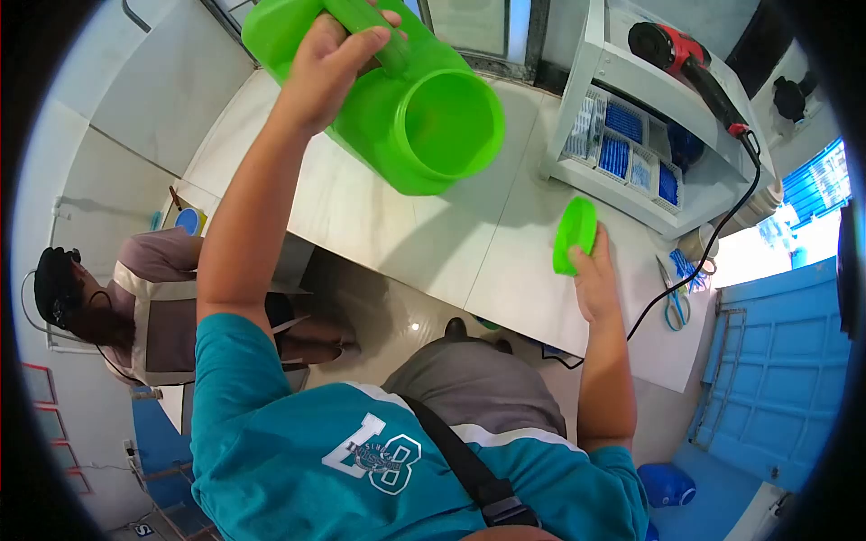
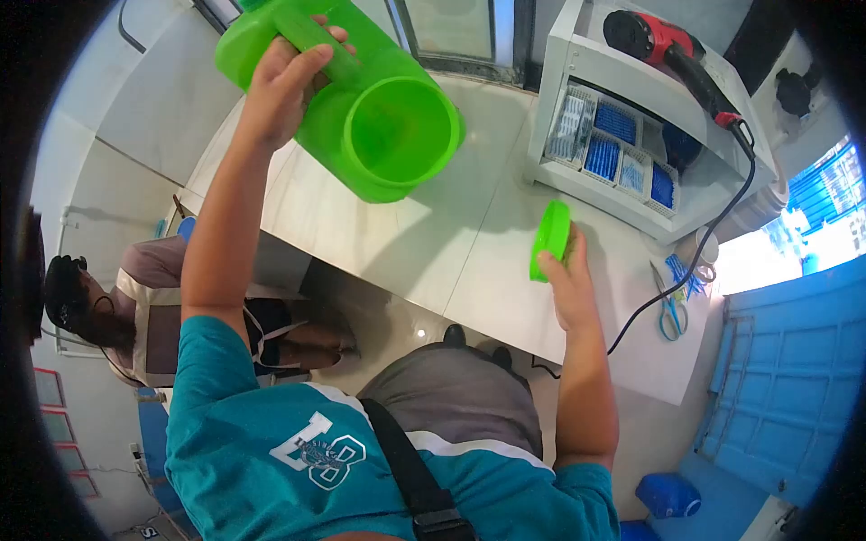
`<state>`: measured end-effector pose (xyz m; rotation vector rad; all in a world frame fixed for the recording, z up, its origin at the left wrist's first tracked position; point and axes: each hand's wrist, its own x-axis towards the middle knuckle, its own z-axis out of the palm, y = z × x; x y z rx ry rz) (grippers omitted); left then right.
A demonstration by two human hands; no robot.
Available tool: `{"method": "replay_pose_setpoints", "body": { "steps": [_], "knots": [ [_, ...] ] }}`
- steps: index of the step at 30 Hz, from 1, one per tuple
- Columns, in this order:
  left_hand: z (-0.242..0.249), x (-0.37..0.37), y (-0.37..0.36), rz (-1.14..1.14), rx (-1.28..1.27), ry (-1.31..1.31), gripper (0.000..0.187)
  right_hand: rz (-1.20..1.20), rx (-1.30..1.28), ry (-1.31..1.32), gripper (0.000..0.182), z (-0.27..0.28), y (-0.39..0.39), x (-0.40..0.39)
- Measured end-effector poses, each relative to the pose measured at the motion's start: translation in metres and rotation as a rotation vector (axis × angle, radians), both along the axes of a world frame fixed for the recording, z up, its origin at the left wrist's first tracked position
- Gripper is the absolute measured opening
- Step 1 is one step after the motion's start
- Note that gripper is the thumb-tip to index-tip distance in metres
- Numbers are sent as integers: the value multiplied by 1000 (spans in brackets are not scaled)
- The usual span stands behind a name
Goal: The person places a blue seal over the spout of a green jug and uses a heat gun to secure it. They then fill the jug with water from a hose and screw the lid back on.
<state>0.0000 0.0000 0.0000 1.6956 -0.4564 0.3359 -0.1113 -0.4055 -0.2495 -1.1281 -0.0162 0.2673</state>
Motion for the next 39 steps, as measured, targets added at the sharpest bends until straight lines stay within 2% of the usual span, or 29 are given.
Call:
{"method": "replay_pose_setpoints", "body": {
  "steps": [2, 3, 5, 6, 7, 8, 9, 11, 13, 14, 15, 17, 18, 19, 20, 21, 23, 25, 27, 30, 32, 34, 36, 38, 39],
  "knots": [
    [11, -3, -1, 14, -186, 82, 49, -54, -99, -53, 69, -5, 5, 1],
    [18, 2, 2, 18, -191, 76, 49, -49, -104, -59, 69, 3, 1, 0],
    [27, 22, 23, 97, -204, 349, 67, -51, 267, 199, 66, 15, 1, -4],
    [33, 28, 26, 86, -240, 362, 50, -40, 270, 198, 66, 13, 3, -5],
    [34, 45, 41, 95, -244, 353, 50, -28, 139, 142, 63, 11, 4, -4],
    [31, 66, 63, 33, -243, 441, 43, -18, 12, 87, 59, 9, 5, -3],
    [27, 77, 78, -32, -242, 529, 37, -8, 12, 82, 59, 12, 8, -2],
    [16, 87, 71, 31, -333, 565, 33, 27, -16, 112, 62, 18, 15, 1],
    [17, 90, 67, 169, -111, 545, 43, 33, -51, 105, 60, 23, 25, 6],
    [19, 81, 56, 378, 41, 476, 57, 32, -90, 110, 59, 25, 30, 9],
    [23, 83, 66, 387, 40, 465, 57, 41, -88, 99, 59, 22, 33, 13],
    [26, 87, 94, 434, 225, 540, 72, 39, -172, 25, 57, 14, 40, 22],
    [26, 69, 95, 534, 262, 430, 82, 44, -171, 19, 57, 15, 44, 26],
    [20, 54, 104, 540, 262, 426, 82, 47, -247, -45, 57, 15, 48, 29],
    [7, 38, 119, 403, 137, 327, 86, 50, -322, -107, 56, 16, 53, 31],
    [-9, 23, 125, 265, 15, 224, 99, 53, -318, -113, 56, 16, 58, 35],
    [-64, -28, 105, 348, -38, -23, 97, 56, -361, -179, 56, 15, 68, 44],
    [-129, -67, 77, 438, -120, -53, 110, 47, -384, -214, 56, 3, 78, 60],
    [-196, -101, 52, 462, 9, -62, 148, 42, -411, -250, 56, -6, 92, 81],
    [-221, -130, 16, 464, 53, 12, 146, 10, -537, -304, 55, -10, 120, 125],
    [-232, -126, 19, 505, 171, 103, 126, -64, -550, -340, 52, -21, 139, 160],
    [-235, -116, 31, 481, 142, 114, 127, -94, -522, -348, 50, -53, 155, 208],
    [-235, -106, 41, 455, 120, 123, 128, -127, -487, -354, 48, -61, 168, 231],
    [-234, -93, 51, 398, 71, 125, 121, -232, -419, -137, 45, -56, 186, 247],
    [-234, -87, 54, 399, 75, 112, 121, -234, -412, -149, 45, -57, 193, 257]
  ]
}}
